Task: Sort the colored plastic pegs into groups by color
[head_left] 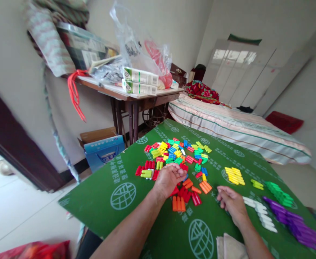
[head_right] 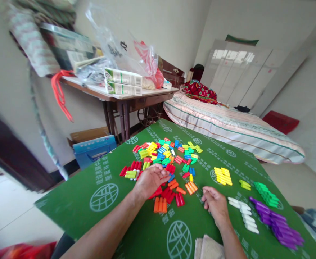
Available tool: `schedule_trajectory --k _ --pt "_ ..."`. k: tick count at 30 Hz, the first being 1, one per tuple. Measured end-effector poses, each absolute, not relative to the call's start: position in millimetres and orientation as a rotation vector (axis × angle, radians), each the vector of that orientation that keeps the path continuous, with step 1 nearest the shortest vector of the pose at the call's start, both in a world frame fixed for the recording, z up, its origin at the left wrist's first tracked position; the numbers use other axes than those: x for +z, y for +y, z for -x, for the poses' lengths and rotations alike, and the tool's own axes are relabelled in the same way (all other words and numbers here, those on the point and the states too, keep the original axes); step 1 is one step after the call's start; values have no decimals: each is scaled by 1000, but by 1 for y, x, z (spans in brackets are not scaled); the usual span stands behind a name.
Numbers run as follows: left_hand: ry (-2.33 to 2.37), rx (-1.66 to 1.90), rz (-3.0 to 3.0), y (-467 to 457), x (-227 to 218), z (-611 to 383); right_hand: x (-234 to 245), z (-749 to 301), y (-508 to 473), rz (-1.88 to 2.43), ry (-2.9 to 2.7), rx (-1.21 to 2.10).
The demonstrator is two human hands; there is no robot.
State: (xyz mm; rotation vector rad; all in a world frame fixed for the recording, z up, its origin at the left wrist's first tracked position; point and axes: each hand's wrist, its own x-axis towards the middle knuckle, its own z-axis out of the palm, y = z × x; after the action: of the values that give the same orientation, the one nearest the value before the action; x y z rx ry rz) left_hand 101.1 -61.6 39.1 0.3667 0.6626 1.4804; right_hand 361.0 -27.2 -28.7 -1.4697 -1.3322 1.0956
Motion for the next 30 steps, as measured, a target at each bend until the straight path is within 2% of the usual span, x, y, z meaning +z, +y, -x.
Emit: schedule_trajectory --k 30 --pt "721 1455 -431 -58 35 -101 -28 -364 -25 1425 -1333 1156"
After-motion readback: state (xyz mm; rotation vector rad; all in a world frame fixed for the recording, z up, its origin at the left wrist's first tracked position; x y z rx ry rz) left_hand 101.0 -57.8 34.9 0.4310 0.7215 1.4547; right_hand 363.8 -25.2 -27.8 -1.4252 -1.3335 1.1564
